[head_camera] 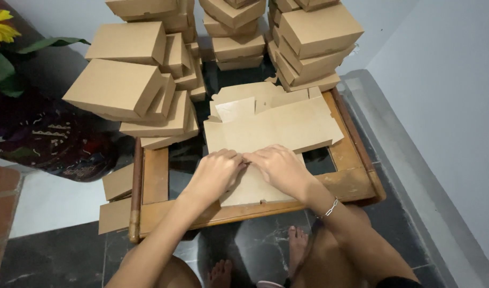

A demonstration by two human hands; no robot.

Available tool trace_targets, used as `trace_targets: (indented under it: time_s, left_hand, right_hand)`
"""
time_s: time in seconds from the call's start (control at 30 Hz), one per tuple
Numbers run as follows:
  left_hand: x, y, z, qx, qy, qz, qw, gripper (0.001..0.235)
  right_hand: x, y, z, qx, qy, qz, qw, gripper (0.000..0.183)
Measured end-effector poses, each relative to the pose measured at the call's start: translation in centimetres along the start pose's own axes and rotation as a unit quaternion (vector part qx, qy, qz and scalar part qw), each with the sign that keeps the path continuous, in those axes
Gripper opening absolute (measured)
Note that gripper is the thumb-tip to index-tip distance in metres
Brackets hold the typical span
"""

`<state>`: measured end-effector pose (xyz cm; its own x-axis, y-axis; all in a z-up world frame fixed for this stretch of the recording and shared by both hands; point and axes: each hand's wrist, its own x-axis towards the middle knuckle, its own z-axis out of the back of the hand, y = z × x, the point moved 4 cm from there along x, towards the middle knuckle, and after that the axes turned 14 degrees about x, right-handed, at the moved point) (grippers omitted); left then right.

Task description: Assembling a cardboard box by folding and tucking flaps along pre-scored lines.

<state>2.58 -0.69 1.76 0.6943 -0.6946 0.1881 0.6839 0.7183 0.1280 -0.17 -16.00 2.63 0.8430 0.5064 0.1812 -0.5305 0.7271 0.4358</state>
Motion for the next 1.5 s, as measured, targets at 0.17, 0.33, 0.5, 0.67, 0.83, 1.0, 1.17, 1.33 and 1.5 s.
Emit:
trace_targets:
  time_s: [0.17,0.33,0.5,0.67,0.83,1.0,1.17,1.33,1.5]
  left_hand:
    - [0.5,0.9,-0.2,-0.067,0.035,0.032,0.997,0.017]
    - [0.9,1.5,-0.5,-0.101,0.068,0.067,0.99,0.019]
    - [1.3,2.2,-1.8,-0.142,0.116,0.09,0.979,0.022]
    - [1.2,2.7,-1.5,-0.192,0.136,0.113,0.965,0.036]
    - [1.6,3.1,-1.9,-0.227,0.144,0.125,0.955,0.042]
    - [1.7,3.5,-1.9,-0.235,0.142,0.143,0.951,0.037]
    - [1.6,3.5,-1.7,-0.239,0.159,0.153,0.946,0.036]
    - [1.7,3.4,-2.1,-0.248,0.163,0.161,0.941,0.034]
    - [1.8,3.4,-2.4,-0.242,0.149,0.167,0.944,0.034]
  right_hand:
    - [0.6,-0.2,0.5,0.009,0.01,-0.028,1.0,0.027]
    - [1.6,0.9,1.5,0.015,0.018,-0.046,0.999,0.03]
    - [3.4,0.9,2.2,0.021,0.098,-0.092,0.991,0.032]
    - [5.2,-0.6,2.0,0.002,0.14,-0.098,0.985,0.03]
    - [5.3,-1.7,2.0,0.046,0.155,-0.121,0.979,0.036]
    - [4.8,-2.8,1.9,0.103,0.111,-0.12,0.981,0.044]
    - [4.3,-2.9,2.0,0.115,0.092,-0.113,0.983,0.047]
    - [3.8,-3.0,2.4,0.11,0.087,-0.109,0.984,0.05]
    - [3.0,-1.2,3.7,0.002,0.075,-0.102,0.992,0.056]
